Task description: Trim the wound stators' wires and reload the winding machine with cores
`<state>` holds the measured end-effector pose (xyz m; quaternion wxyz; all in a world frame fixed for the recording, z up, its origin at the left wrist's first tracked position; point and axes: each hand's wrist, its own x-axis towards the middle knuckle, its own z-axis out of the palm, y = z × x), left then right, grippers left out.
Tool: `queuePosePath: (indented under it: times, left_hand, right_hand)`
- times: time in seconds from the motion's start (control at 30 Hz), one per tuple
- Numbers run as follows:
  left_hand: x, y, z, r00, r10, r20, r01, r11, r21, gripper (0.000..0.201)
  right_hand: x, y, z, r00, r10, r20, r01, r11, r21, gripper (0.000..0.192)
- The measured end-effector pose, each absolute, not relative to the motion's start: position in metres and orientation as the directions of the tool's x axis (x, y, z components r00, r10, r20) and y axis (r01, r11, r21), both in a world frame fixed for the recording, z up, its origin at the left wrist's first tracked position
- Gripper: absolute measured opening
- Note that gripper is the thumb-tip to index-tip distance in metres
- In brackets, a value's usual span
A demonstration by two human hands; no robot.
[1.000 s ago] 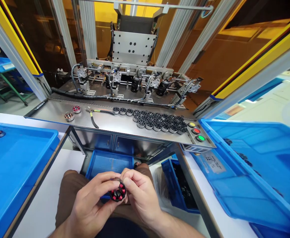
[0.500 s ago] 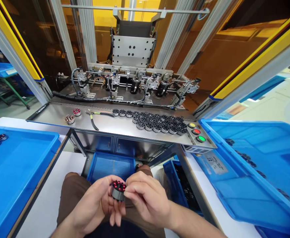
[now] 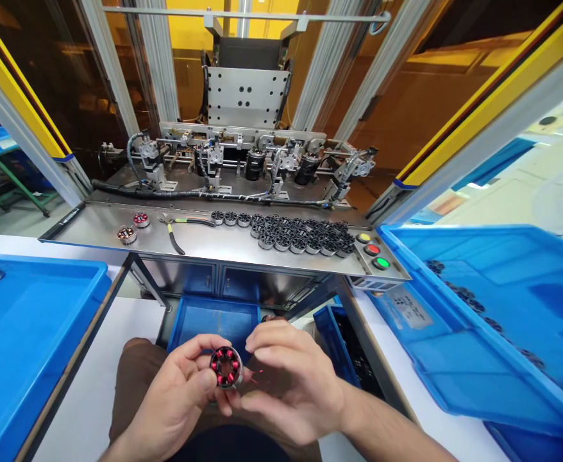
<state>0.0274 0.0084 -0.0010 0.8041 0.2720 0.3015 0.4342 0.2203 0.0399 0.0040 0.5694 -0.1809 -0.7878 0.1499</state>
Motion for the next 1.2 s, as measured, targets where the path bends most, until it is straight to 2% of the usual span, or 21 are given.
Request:
queuePosePath:
  times: [0.1, 0.33, 0.53, 0.63, 0.7, 0.77, 0.83, 0.9, 0.97, 1.03, 1.1, 1.13, 1.2]
  left_hand:
    - [0.026, 0.007, -0.001, 0.449, 0.869, -0.210, -0.537, 0.450, 0.713, 0.032]
    - [0.025, 0.006, -0.006, 0.463, 0.874, -0.151, -0.555, 0.418, 0.719, 0.027]
    - [0.026, 0.005, -0.004, 0.419, 0.890, -0.178, -0.540, 0.402, 0.739, 0.042]
    - [0.025, 0.005, -0.004, 0.390, 0.907, -0.157, -0.540, 0.363, 0.759, 0.037]
    - [0.023, 0.005, -0.005, 0.372, 0.925, -0.078, -0.576, 0.296, 0.762, 0.036]
    - [0.021, 0.006, -0.006, 0.361, 0.933, 0.018, -0.641, 0.234, 0.731, 0.034]
    - [0.020, 0.007, -0.006, 0.352, 0.933, 0.072, -0.697, 0.210, 0.686, 0.035]
    - [0.021, 0.010, -0.007, 0.362, 0.931, 0.043, -0.704, 0.242, 0.668, 0.042]
    - [0.025, 0.014, -0.007, 0.487, 0.872, -0.052, -0.640, 0.397, 0.658, 0.045]
    - [0.028, 0.016, -0.009, 0.696, 0.709, -0.117, -0.515, 0.606, 0.606, 0.058]
    - [0.029, 0.016, -0.011, 0.808, 0.581, -0.100, -0.433, 0.700, 0.568, 0.060]
    - [0.030, 0.015, -0.011, 0.812, 0.578, -0.087, -0.434, 0.696, 0.572, 0.056]
    - [0.029, 0.015, -0.010, 0.760, 0.645, -0.078, -0.475, 0.633, 0.611, 0.043]
  right_hand:
    - [0.223, 0.043, 0.010, -0.298, 0.493, 0.817, 0.096, 0.867, -0.488, 0.047]
    - [0.221, 0.044, 0.015, -0.365, 0.457, 0.811, 0.106, 0.886, -0.451, 0.012]
    - [0.220, 0.035, 0.019, -0.379, 0.493, 0.783, 0.196, 0.870, -0.453, 0.007]
    - [0.218, 0.031, 0.026, -0.384, 0.566, 0.729, 0.229, 0.823, -0.519, 0.008]
    - [0.216, 0.029, 0.030, -0.365, 0.636, 0.680, 0.228, 0.769, -0.597, 0.010]
    - [0.215, 0.029, 0.034, -0.349, 0.694, 0.630, 0.203, 0.713, -0.671, 0.013]
    - [0.214, 0.030, 0.036, -0.363, 0.706, 0.608, 0.151, 0.689, -0.709, 0.014]
    - [0.214, 0.031, 0.037, -0.401, 0.673, 0.621, 0.072, 0.699, -0.711, 0.012]
    - [0.215, 0.032, 0.038, -0.442, 0.630, 0.639, 0.012, 0.716, -0.698, 0.010]
    - [0.217, 0.032, 0.039, -0.471, 0.602, 0.644, 0.003, 0.732, -0.682, 0.011]
    - [0.220, 0.033, 0.039, -0.488, 0.586, 0.646, 0.033, 0.753, -0.658, 0.013]
    - [0.221, 0.033, 0.040, -0.488, 0.582, 0.651, 0.056, 0.765, -0.642, 0.013]
    - [0.223, 0.032, 0.041, -0.465, 0.591, 0.660, 0.115, 0.779, -0.616, 0.012]
